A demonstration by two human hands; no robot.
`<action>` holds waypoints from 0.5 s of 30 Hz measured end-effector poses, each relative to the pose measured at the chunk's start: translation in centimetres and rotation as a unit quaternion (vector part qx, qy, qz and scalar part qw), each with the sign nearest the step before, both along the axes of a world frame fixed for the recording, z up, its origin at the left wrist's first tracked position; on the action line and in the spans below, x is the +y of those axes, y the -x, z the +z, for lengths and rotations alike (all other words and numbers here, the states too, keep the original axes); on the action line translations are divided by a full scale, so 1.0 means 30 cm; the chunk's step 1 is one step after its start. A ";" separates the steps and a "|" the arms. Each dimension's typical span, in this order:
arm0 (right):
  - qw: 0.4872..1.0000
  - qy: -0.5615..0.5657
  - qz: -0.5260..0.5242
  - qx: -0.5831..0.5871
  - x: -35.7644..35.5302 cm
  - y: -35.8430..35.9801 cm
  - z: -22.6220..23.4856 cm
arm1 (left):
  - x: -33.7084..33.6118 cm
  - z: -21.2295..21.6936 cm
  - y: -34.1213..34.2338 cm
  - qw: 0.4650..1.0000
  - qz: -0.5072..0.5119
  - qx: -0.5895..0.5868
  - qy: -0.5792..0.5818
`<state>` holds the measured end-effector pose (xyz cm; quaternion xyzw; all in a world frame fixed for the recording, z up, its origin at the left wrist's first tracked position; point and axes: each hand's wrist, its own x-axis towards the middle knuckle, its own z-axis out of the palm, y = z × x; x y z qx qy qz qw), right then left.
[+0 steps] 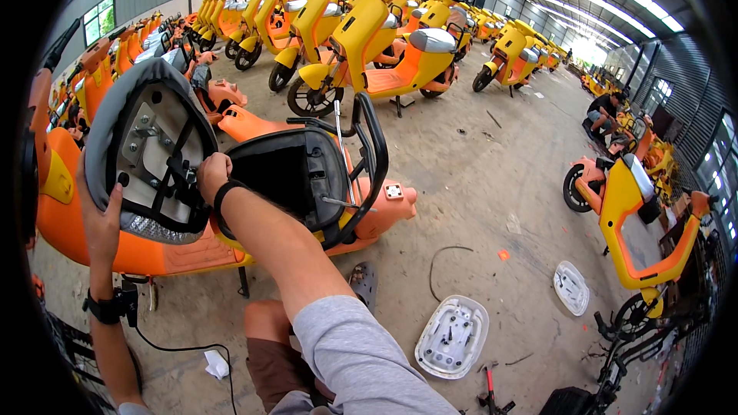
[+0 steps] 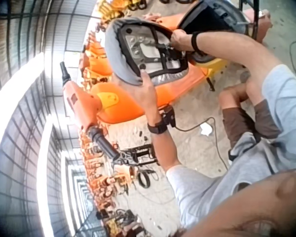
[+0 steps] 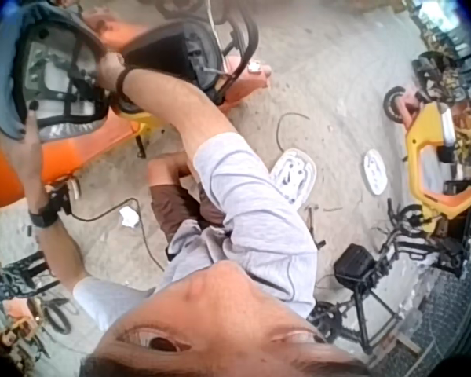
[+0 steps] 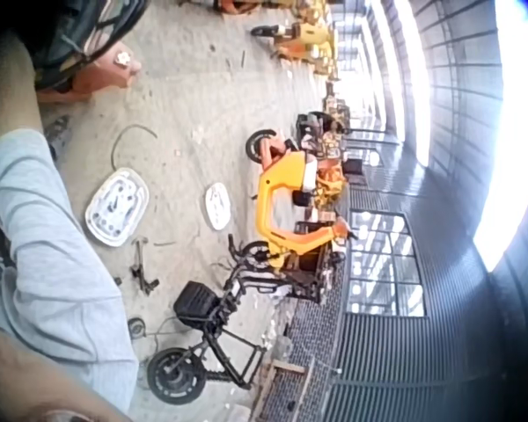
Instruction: The person removes a black internal compartment from an orange scooter, manipulates wires and connectors, uses a drill on the exterior frame, and tightens bolts with a T-handle wrench.
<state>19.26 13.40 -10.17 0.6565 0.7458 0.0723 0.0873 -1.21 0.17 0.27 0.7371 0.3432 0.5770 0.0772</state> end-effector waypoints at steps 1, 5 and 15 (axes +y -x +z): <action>1.000 -0.006 0.003 -0.016 0.003 0.001 -0.005 | 0.002 -0.002 -0.004 1.000 0.000 0.001 -0.003; 0.998 0.004 0.020 -0.062 -0.026 0.000 0.034 | 0.004 -0.008 -0.004 1.000 -0.016 -0.005 0.002; 0.997 -0.069 0.038 0.001 -0.027 -0.029 -0.001 | -0.006 0.007 -0.009 1.000 -0.001 0.008 -0.004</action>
